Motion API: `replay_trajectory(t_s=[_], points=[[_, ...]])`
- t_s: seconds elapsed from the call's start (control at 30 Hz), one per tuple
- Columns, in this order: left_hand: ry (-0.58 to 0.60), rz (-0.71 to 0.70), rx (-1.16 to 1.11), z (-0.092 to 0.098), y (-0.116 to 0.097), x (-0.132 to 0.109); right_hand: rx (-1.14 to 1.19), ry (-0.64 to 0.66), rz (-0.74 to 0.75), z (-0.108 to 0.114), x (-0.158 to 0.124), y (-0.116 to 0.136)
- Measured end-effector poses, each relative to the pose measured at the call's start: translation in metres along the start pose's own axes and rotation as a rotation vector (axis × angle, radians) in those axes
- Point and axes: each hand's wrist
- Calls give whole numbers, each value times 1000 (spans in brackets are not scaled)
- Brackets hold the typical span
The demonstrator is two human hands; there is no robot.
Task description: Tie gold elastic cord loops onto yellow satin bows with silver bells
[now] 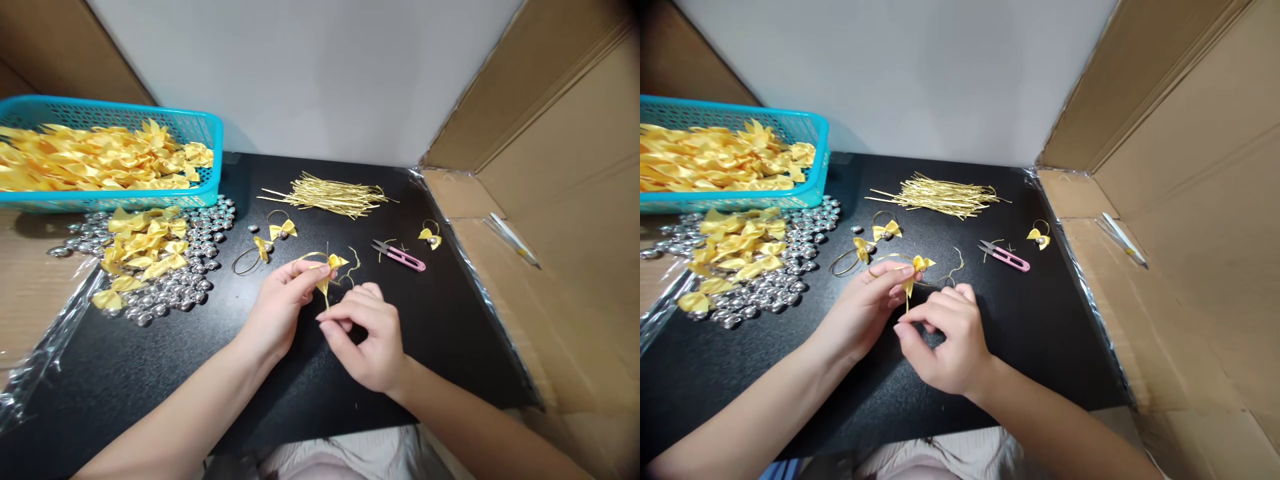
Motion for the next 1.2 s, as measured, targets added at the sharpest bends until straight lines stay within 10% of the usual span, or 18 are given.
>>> replay_trajectory(t_s=[0.13, 1.2], points=[[10, 41, -30, 0, 0, -1, -57, -214, -90, 4, 3, -6], [7, 348, -229, -2, -6, 2, 127, 52, -101, 8, 5, -9]])
Point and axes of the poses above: each hand's wrist, its own x-axis towards the middle knuckle, its own z-axis out of the back of the hand, y = z × x, and after that the axes turned 1 degree about -z, right-handed
